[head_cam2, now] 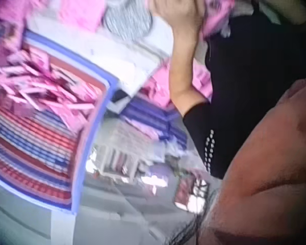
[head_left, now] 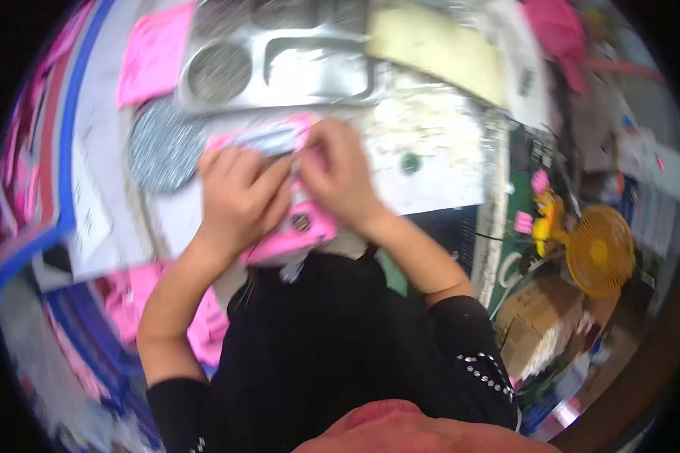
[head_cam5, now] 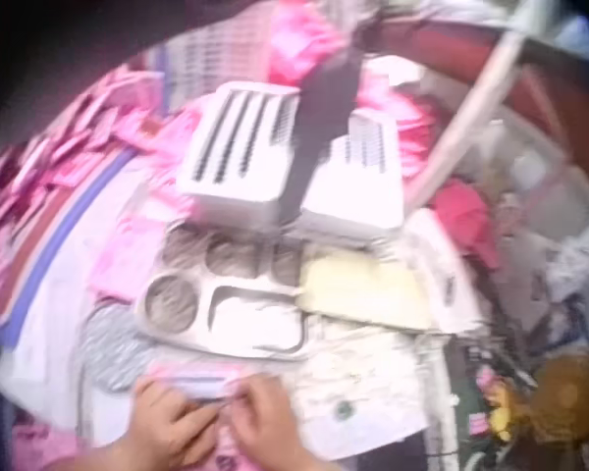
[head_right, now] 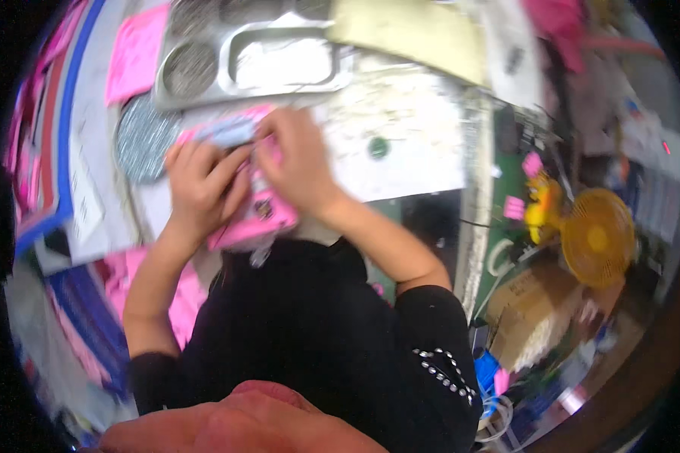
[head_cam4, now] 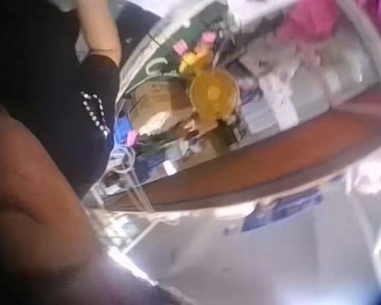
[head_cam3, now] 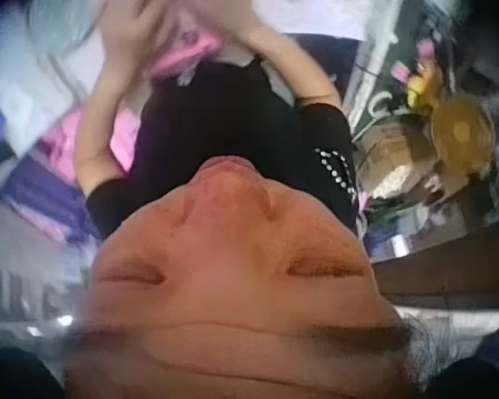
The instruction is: Assembling the internal electronic components and housing of a pink toy device.
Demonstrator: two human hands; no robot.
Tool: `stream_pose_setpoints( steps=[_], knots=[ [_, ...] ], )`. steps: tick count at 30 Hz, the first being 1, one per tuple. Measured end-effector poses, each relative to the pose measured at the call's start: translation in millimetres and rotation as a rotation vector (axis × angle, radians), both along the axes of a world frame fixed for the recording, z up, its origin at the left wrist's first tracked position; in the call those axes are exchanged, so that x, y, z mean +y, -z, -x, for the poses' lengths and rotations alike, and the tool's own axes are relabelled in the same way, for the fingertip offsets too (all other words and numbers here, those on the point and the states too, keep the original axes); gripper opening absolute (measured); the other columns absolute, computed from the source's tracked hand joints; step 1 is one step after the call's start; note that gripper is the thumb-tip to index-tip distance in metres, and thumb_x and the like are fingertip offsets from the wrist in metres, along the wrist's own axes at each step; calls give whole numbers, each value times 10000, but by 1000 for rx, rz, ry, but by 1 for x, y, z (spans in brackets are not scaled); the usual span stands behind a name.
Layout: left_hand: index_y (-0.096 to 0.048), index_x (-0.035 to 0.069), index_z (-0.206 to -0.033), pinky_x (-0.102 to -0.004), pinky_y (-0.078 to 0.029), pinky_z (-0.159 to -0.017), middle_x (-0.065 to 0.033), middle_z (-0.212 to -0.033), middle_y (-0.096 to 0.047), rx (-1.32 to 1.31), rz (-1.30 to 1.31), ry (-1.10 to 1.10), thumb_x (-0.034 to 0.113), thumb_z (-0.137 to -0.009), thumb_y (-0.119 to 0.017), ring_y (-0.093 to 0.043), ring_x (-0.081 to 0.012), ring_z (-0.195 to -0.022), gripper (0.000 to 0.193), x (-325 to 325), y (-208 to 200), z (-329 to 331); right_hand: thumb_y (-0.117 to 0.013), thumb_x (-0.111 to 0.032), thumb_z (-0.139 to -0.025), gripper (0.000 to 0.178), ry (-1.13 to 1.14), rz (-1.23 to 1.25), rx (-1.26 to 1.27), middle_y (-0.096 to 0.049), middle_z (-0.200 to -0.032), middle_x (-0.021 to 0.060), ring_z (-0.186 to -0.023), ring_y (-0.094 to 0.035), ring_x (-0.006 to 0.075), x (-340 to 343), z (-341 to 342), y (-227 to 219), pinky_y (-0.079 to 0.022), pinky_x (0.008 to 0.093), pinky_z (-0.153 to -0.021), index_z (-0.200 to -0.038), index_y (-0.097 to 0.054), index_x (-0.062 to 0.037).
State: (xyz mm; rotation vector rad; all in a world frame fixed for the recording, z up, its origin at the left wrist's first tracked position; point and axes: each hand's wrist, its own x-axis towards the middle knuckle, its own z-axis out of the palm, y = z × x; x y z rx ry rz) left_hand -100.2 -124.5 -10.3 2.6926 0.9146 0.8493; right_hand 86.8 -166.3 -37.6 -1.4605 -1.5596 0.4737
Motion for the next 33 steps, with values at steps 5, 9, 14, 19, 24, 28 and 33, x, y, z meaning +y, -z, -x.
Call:
stream_pose_setpoints(
  steps=[5, 9, 14, 19, 24, 28, 33],
  knots=[
    [-761, 123, -1067, -411, -340, -829, -24, -813, -509, 20, -13, -4, 179, -791, -746, -517, -221, -804, 282, -2, 0, -8, -753, -126, -864, 301, 45, -17, 29, -612, -999, 83, -914, -581, 201, -4, -71, -45, -476, 323, -844, -1123, -624, -41],
    [-763, 119, -1071, -407, -334, -846, -27, -816, -498, 56, 11, -18, 166, -783, -745, -503, -222, -807, 292, -2, -7, -5, -704, -73, -930, 84, 316, -110, -49, -694, -865, 7, -795, -620, 85, 57, -219, -96, -505, 266, -759, -986, -693, -11],
    [-767, 121, -1032, -407, -332, -841, -23, -810, -513, 43, 24, 6, 139, -763, -749, -508, -219, -797, 270, -2, -14, -8, -713, -230, -842, 193, 652, 239, -471, -784, -953, 98, -856, -741, 236, 172, -372, -95, -568, 389, -815, -975, -803, -123],
    [-756, 139, -949, -409, -328, -826, -8, -805, -540, -21, 53, 35, 132, -737, -769, -517, -215, -777, 213, 1, -7, -7, -706, -200, -846, 238, 559, 194, -330, -779, -1059, 116, -1017, -724, 288, 272, -509, -40, -550, 410, -913, -1060, -808, -174],
    [-738, 132, -912, -419, -327, -788, -24, -792, -540, -23, 73, 33, 107, -699, -758, -512, -238, -749, 215, 1, -9, -10, -769, -374, -830, 556, 343, 416, -38, -666, -1333, 191, -1268, -581, 423, 319, -525, 26, -471, 495, -1048, -1353, -664, -215],
    [-738, 132, -907, -424, -338, -787, -26, -803, -550, 1, 66, -35, 110, -687, -765, -517, -244, -756, 223, -6, -13, -7, -793, -548, -745, 624, 442, 520, -992, -697, -1265, 151, -1293, -558, 415, 314, -484, -1, -478, 556, -1039, -1290, -696, -259],
    [-745, 123, -950, -438, -368, -833, -26, -846, -598, 24, 24, -22, 148, -701, -794, -551, -247, -782, 255, -5, 2, 4, -551, -396, -997, 391, 585, 300, -1475, -751, -909, 191, -895, -748, 371, 262, -512, -26, -601, 518, -762, -912, -738, -64]
  ],
)
